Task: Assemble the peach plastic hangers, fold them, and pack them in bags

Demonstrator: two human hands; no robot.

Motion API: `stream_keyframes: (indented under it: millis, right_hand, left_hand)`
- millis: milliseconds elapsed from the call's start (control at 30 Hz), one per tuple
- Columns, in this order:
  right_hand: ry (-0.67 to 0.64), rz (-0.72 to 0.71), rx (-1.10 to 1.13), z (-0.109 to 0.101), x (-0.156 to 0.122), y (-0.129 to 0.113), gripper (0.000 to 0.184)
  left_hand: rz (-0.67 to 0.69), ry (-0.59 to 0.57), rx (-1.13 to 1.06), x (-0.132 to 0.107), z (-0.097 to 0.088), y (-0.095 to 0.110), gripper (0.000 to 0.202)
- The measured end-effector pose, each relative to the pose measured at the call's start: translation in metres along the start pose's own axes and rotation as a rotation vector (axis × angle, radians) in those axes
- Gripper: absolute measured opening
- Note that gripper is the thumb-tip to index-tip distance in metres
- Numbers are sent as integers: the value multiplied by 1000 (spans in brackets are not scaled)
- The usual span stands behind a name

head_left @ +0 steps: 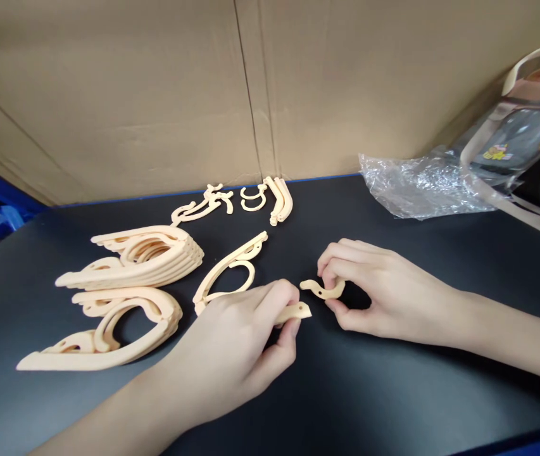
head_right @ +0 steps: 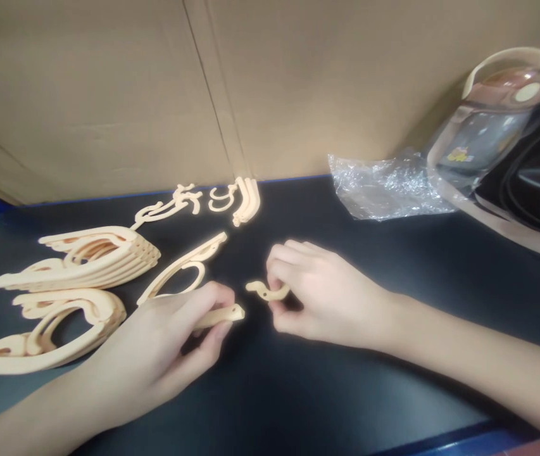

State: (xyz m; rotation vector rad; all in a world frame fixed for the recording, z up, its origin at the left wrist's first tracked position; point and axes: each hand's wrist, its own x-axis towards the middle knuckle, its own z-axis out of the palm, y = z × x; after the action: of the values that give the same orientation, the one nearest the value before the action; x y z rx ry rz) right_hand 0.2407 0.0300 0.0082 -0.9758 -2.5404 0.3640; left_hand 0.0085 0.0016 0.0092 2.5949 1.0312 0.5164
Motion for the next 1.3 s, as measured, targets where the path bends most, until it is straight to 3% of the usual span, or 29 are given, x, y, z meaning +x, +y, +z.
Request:
stream_keyframes:
  millis: [200, 400, 467, 667, 1067, 1200, 1300]
  right_hand:
    - [7, 90, 111, -2, -2, -2, 14]
    - [-96, 122, 55, -4, -4, -2, 9]
    - [-118, 101, -12, -3, -4, -2, 6]
    - [-160, -44, -180, -2, -6, -3, 22]
    - [-204, -122, -205, -4, -9, -2, 31]
    - [-168, -181, -215, -2, -11, -1, 25]
    - [-81, -291, -343, 2, -13, -1, 25]
  left_hand:
    - [62, 14, -4, -1, 3, -3, 6]
    - [25, 6, -41, 1, 0, -3, 7]
    - [10, 9, -59, 1, -1, -3, 8]
    - [-9, 36, -102, 2, -3, -3, 6]
    - [-37, 9, -111, 0, -4, -5, 4]
    - [-37, -4, -117, -3, 1, -7, 19]
    - [33, -24, -103, -3, 3, -8, 18]
